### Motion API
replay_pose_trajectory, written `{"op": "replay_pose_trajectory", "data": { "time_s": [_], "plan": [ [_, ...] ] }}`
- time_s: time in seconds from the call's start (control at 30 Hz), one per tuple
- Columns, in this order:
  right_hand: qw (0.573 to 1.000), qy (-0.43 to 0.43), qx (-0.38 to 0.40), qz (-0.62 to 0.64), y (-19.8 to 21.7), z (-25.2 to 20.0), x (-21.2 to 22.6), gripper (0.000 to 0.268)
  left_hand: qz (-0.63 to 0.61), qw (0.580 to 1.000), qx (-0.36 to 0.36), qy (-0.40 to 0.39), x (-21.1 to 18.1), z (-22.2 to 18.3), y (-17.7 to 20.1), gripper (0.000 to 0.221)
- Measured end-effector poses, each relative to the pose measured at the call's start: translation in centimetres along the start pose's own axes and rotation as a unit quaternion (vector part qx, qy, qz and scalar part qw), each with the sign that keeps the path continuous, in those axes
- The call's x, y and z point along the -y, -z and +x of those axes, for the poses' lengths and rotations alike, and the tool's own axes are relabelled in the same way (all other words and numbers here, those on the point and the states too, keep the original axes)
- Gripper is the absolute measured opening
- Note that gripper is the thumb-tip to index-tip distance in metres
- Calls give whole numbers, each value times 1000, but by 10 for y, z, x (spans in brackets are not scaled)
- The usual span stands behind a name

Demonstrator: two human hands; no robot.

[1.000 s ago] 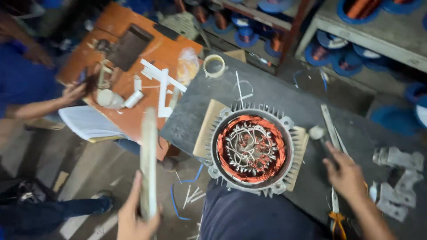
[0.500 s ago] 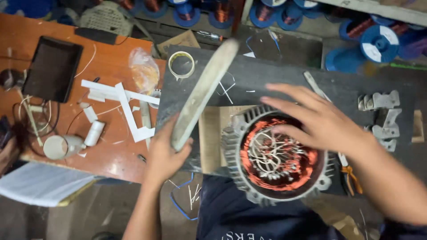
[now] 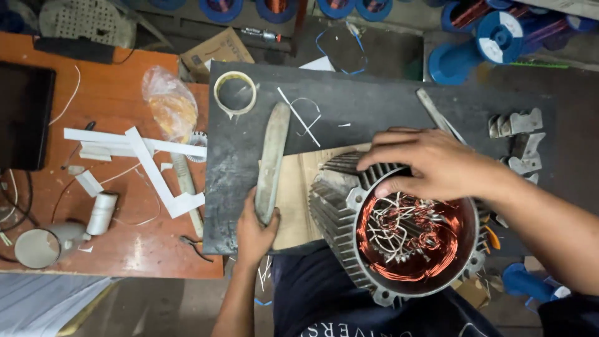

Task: Repairing an electric motor by shaping the stator windings with a mallet and wooden block

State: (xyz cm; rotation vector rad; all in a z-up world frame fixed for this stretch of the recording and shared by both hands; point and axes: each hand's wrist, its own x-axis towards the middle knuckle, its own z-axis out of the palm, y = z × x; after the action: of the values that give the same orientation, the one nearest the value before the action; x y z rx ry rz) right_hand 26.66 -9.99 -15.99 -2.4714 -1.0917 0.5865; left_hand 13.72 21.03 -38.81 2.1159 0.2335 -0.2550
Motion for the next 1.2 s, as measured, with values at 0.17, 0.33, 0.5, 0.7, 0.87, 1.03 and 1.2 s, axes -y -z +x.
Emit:
{"op": "replay_pose_trajectory", "data": {
  "time_s": [0.17,0.33,0.5,0.7,0.87,1.03,1.2],
  "plan": [
    [966,-18,-106,233,12,-9,1,42,-56,997,-37,28,-23,-2,2,74],
    [957,13,-256,133,35,-44,15,30,-123,982,-118,-83,-75,-39,29,72],
    [902,148,-265,-307,29,-40,62,54,-78,978,61,-181,-225,-95,88,68],
    [859,251,-437,-91,44,-34,13,21,-183,904,155,-354,-261,-100,88,75],
    [791,235,-397,401,41,-61,17,15,55,941,-69,-328,-233,-87,53,43],
    [794,272,-321,439,19,-33,35,19,215,856,-17,-470,-225,-109,15,65],
    [822,236,-333,398,18,-33,52,20,331,828,22,-453,-218,-101,-7,98]
  ]
}}
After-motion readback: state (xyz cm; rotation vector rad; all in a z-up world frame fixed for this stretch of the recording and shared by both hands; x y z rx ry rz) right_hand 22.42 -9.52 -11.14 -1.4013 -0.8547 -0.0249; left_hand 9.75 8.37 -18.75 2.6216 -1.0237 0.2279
